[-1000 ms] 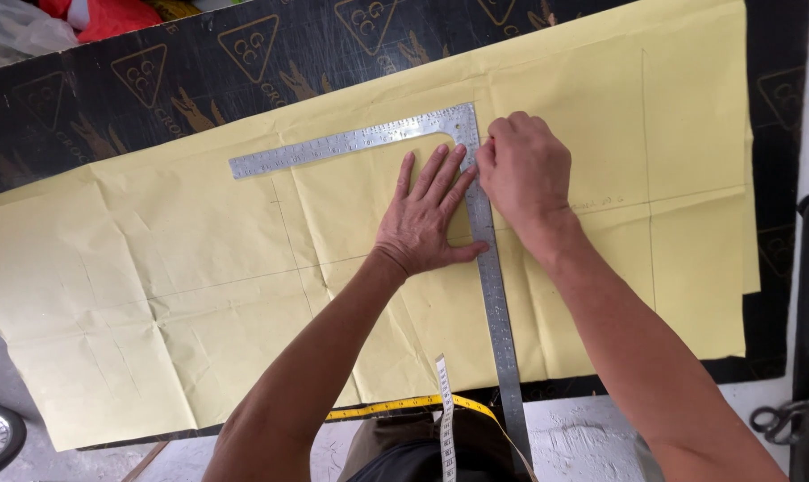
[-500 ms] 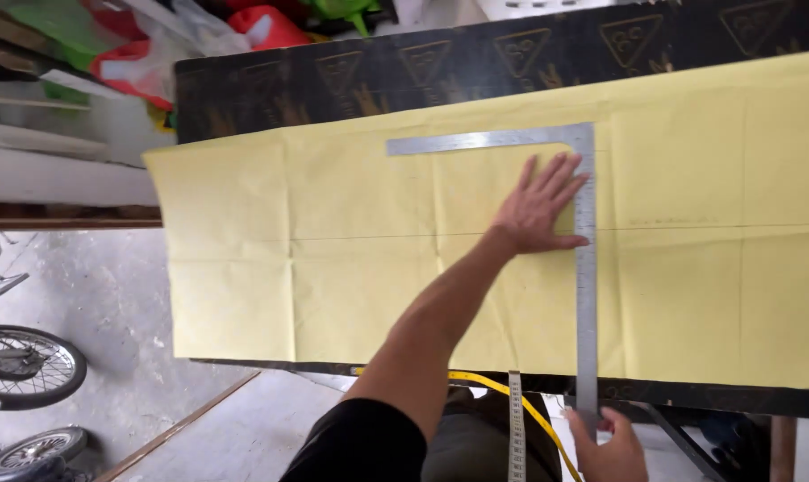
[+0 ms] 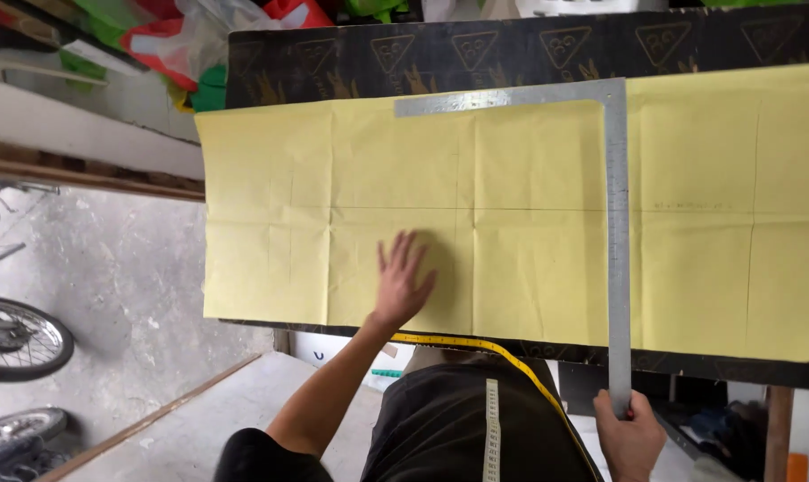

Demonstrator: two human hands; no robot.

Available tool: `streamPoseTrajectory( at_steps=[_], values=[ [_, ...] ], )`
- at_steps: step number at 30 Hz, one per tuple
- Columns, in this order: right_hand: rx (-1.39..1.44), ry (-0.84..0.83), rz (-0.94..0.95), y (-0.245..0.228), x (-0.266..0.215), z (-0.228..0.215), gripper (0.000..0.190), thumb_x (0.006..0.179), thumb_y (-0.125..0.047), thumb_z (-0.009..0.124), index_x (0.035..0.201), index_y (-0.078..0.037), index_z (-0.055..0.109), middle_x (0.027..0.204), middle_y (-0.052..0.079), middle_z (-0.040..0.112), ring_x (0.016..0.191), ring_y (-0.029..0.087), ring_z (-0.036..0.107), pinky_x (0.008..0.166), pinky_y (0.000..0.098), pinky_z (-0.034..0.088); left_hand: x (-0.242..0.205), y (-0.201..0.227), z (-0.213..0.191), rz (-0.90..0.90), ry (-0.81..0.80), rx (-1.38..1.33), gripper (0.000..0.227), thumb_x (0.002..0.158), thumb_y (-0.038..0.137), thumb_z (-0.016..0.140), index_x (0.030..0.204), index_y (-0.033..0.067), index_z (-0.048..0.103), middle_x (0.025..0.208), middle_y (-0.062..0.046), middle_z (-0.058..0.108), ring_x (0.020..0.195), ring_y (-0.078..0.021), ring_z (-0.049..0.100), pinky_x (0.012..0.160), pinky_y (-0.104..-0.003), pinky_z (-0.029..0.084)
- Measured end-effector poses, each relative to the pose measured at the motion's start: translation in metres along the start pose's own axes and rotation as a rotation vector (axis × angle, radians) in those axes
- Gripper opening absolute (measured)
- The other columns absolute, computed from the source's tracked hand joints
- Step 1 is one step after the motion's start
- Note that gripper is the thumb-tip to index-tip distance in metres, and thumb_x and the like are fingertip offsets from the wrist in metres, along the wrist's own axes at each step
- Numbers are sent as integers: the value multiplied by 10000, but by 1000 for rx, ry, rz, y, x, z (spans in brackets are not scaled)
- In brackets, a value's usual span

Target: The person uses a metal L-square ruler and a pencil to draw straight lines on a large sheet of yellow paper. They also use a yellow measuring tape to mark measurements and draw curved lines on the paper.

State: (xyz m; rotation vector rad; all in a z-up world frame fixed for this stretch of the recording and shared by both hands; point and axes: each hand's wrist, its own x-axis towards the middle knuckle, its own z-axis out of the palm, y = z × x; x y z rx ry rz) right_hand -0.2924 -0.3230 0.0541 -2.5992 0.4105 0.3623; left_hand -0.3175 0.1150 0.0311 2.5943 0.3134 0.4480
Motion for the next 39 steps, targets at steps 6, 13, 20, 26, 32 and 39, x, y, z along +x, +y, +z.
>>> streamPoseTrajectory(
  at_steps=[6, 13, 20, 26, 32, 39],
  values=[
    [-190, -42, -397, -10, 39, -15, 285, 844, -386, 749, 933, -117, 722, 793, 63, 632, 794, 224, 626, 822, 331, 488, -96, -16, -27, -423, 118, 194, 492, 984, 312, 622, 1412, 98, 510, 1584, -179, 421, 1512, -379, 339, 1248, -673, 87],
    [-176, -295, -1082, -118, 78, 12, 140, 793, -219, 785, 778, -181, 652, 682, 39, 601, 650, 226, 568, 699, 391, 468, -91, 2, -17, -813, 482, 87, 515, 1028, 314, 565, 1448, 32, 471, 1623, -221, 327, 1527, -391, 312, 1233, -685, 73],
    [-228, -495, -1625, -208, 112, 65, 322, 851, -270, 788, 1133, -119, 747, 761, -21, 590, 642, 160, 572, 594, 355, 585, -62, -41, -14, -925, 460, 198, 777, 1016, 541, 548, 1555, 20, 343, 1680, -221, 224, 1588, -362, 187, 1278, -628, 68],
    [-315, -502, -1714, -212, 158, 66, 522, 806, -423, 811, 1230, -147, 680, 1123, 37, 587, 980, 191, 648, 824, 350, 605, -66, -59, 1, -1029, 236, 395, 988, 953, 771, 425, 1639, 83, 246, 1729, -123, 128, 1611, -300, 87, 1303, -531, 21],
    [-239, -487, -1783, -206, 166, 67, 419, 822, -345, 840, 1172, -161, 701, 1034, 21, 609, 896, 199, 625, 797, 353, 569, -66, -67, -6, -1037, 138, 380, 954, 930, 828, 411, 1661, 240, 238, 1737, -78, 121, 1604, -316, 106, 1265, -550, 83],
    [-130, -510, -1745, -210, 163, 64, 319, 868, -200, 846, 1148, -118, 716, 1027, 46, 609, 877, 229, 617, 758, 365, 543, -56, -69, -5, -962, 106, 341, 998, 986, 776, 566, 1664, 125, 233, 1732, -105, 63, 1620, -288, 69, 1317, -522, -8]
  ],
)
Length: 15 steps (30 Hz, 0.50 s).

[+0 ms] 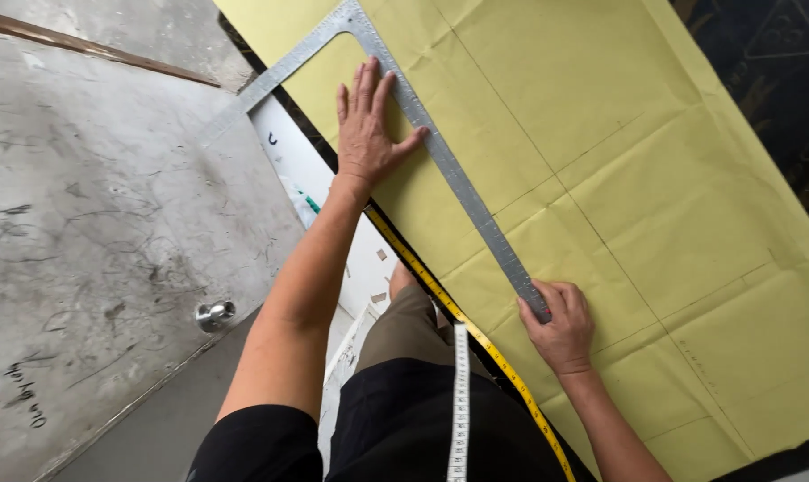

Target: The person uses a metal L-square ruler and a pencil to draw straight lines on a large sheet of yellow paper. They also use a yellow measuring tape to mark measurements and draw curved lines on the paper.

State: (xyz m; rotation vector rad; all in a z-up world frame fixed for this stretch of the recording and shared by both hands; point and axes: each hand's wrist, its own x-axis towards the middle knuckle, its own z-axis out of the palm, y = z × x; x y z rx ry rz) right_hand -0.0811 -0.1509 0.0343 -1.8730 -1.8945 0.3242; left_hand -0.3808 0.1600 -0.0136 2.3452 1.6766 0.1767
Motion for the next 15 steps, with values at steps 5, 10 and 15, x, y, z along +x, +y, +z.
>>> streamPoseTrajectory(
  at_steps=[5, 10, 15],
  values=[
    [1, 5, -10, 2, 6, 1, 329, 861, -214, 855, 1146, -120, 720, 1025, 48, 604, 871, 216, 620, 750, 344, 561, 2, -5, 5, 34, 108, -82, 957, 962, 729, 648, 1633, 130, 321, 1726, -94, 153, 1621, -310, 135, 1317, -563, 39],
    [30, 35, 32, 5, 6, 2, 331, 859, -153, 851, 1162, -103, 727, 1038, 47, 609, 858, 196, 634, 693, 322, 568, 2, -1, 3, 19, 104, -33, 948, 983, 763, 597, 1639, 136, 323, 1722, -97, 163, 1617, -320, 152, 1312, -573, 55],
    [47, 15, 33, 2, 2, -10, 316, 878, -145, 842, 1167, -97, 721, 1042, 57, 616, 879, 209, 640, 730, 328, 560, -1, 8, 1, 9, 62, -26, 965, 988, 762, 567, 1656, 132, 269, 1733, -99, 122, 1626, -307, 115, 1319, -556, 15]
  ],
)
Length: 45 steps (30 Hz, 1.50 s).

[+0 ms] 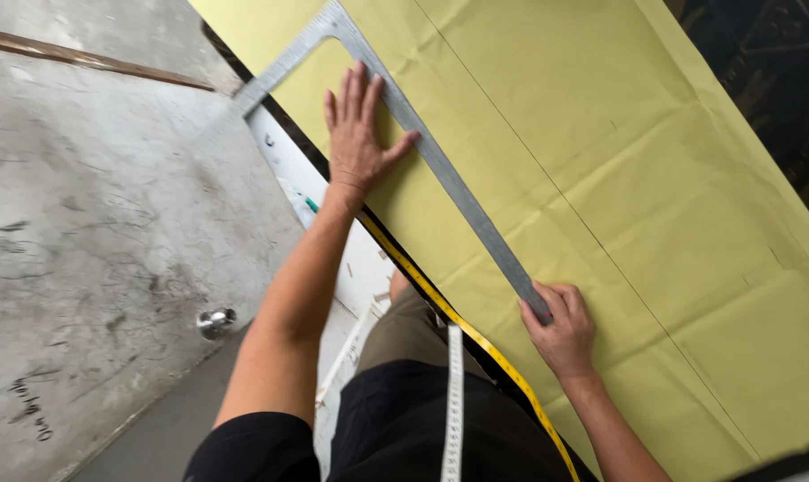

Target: The person uses a metal L-square ruler and a pencil to draw straight lines on a large sheet of yellow paper. They also use a yellow measuring tape to mark measurements and draw curved lines on the paper.

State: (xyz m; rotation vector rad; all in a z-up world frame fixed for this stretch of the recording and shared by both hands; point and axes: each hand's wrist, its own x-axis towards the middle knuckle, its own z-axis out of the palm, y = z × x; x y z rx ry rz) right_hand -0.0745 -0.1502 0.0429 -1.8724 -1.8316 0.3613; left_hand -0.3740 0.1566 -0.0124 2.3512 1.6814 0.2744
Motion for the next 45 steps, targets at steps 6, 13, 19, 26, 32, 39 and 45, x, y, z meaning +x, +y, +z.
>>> streamPoseTrajectory(
  at_steps=[6, 13, 19, 26, 32, 39, 45],
  values=[
    [-18, 24, -5, 1, 2, 12, 335, 853, -210, 865, 1156, -122, 753, 1045, 24, 630, 863, 165, 647, 733, 298, 562, 7, -10, -7, -30, -7, 79, 1009, 950, 817, 421, 1669, 144, 201, 1744, -89, 49, 1626, -272, 40, 1318, -531, -19],
    [-101, -51, 80, 17, -16, 24, 399, 826, -331, 855, 1185, -182, 769, 1050, 3, 621, 868, 159, 632, 660, 310, 583, 3, -10, 1, -11, 79, 71, 966, 943, 791, 504, 1660, 194, 252, 1744, -62, 156, 1633, -278, 128, 1325, -545, 59],
    [-121, -61, 67, 16, -14, 24, 411, 814, -319, 867, 1187, -185, 758, 1059, 11, 625, 882, 174, 639, 667, 320, 579, 4, -11, 2, -10, 52, 127, 955, 963, 810, 455, 1673, 220, 211, 1753, -43, 110, 1640, -264, 82, 1332, -538, 38],
    [-108, -42, 67, 14, -11, 26, 405, 826, -302, 868, 1196, -178, 760, 1054, 15, 613, 883, 176, 632, 698, 324, 577, 6, -12, 0, -9, 46, 130, 951, 962, 812, 447, 1672, 220, 222, 1751, -42, 117, 1639, -263, 86, 1329, -534, 49],
    [-67, -29, 83, 4, -8, 10, 318, 858, -234, 865, 1146, -155, 758, 1047, 38, 646, 888, 214, 659, 707, 345, 534, 4, 1, -8, 0, -138, 18, 979, 989, 773, 507, 1678, 148, 201, 1742, -77, 37, 1620, -299, 13, 1304, -567, -27],
    [6, -29, 47, 7, 9, 15, 335, 855, -210, 857, 1141, -106, 716, 1040, 44, 609, 891, 213, 628, 754, 334, 562, 12, -2, -8, 5, -80, -49, 1278, 835, 926, 676, 1685, 145, 127, 1753, -120, 5, 1641, -333, -15, 1315, -616, -51],
    [0, -40, 71, 7, 8, 16, 324, 845, -213, 862, 1131, -130, 734, 1037, 30, 608, 890, 201, 630, 776, 330, 560, 11, -4, -3, 18, -62, -62, 1276, 833, 925, 684, 1680, 132, 155, 1749, -132, 15, 1640, -346, -8, 1313, -629, -50]
  ],
)
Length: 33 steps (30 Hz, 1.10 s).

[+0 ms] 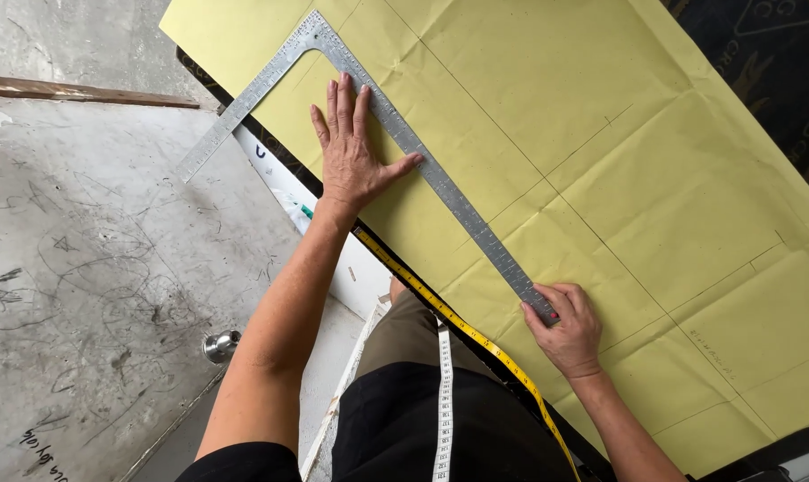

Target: The person uses a metal L-square ruler and a pencil to draw straight lines on a large sheet of yellow paper. They also use a yellow measuring tape to mark measurements and draw curved lines on the paper.

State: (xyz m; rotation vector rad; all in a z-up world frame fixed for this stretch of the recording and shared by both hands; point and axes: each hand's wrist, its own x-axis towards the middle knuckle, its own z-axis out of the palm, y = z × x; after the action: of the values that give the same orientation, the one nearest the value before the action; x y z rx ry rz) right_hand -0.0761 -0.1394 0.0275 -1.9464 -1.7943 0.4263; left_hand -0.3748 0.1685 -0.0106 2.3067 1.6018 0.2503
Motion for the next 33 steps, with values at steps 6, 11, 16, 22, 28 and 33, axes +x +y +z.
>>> streamPoseTrajectory(
  at_steps=[6, 11, 16, 22, 28, 33],
  values=[
    [4, -1, 8, -3, 2, 0, 323, 847, -196, 858, 1135, -133, 724, 1037, 29, 608, 893, 201, 630, 776, 332, 559, 0, 0, 0, -3, -4, 37, 1284, 833, 949, 655, 1683, 130, 149, 1749, -141, 18, 1639, -343, -11, 1313, -630, -48],
    [11, -4, 4, -6, 7, 0, 312, 845, -170, 855, 1121, -122, 715, 1042, 25, 629, 917, 202, 637, 811, 336, 555, 2, -2, -1, -3, 1, 34, 1270, 843, 943, 647, 1679, 116, 166, 1745, -149, 21, 1637, -356, -7, 1312, -641, -45],
    [30, -15, 6, -9, 11, 0, 335, 854, -135, 850, 1150, -110, 696, 1053, 43, 629, 917, 219, 637, 825, 347, 556, 3, -2, -5, -11, -14, 32, 1265, 842, 943, 654, 1675, 120, 176, 1743, -159, 38, 1639, -360, 16, 1312, -647, -23],
    [42, -85, 77, -14, 17, -1, 332, 842, -151, 854, 1129, -106, 695, 1060, 41, 632, 921, 212, 642, 775, 341, 554, 10, -3, -12, -66, -169, 153, 1302, 845, 1028, 444, 1700, 124, 63, 1739, -136, -81, 1626, -325, -87, 1290, -605, -117],
    [390, -137, 504, -23, 35, -7, 211, 1034, -108, 584, 933, -31, 753, 1072, 94, 628, 1028, 208, 614, 883, 304, 495, 16, -3, -21, -84, -263, 142, 1287, 793, 1002, 339, 1669, 102, 58, 1703, -154, -138, 1578, -322, -151, 1240, -597, -145],
    [526, -89, 419, -51, 163, 32, 245, 1097, -106, 494, 1060, 21, 700, 1051, 176, 590, 1015, 300, 637, 932, 389, 520, 14, -9, -7, -67, -90, 40, 1291, 746, 956, 508, 1659, 116, 154, 1733, -153, -6, 1611, -333, -41, 1273, -614, -90]
  ],
)
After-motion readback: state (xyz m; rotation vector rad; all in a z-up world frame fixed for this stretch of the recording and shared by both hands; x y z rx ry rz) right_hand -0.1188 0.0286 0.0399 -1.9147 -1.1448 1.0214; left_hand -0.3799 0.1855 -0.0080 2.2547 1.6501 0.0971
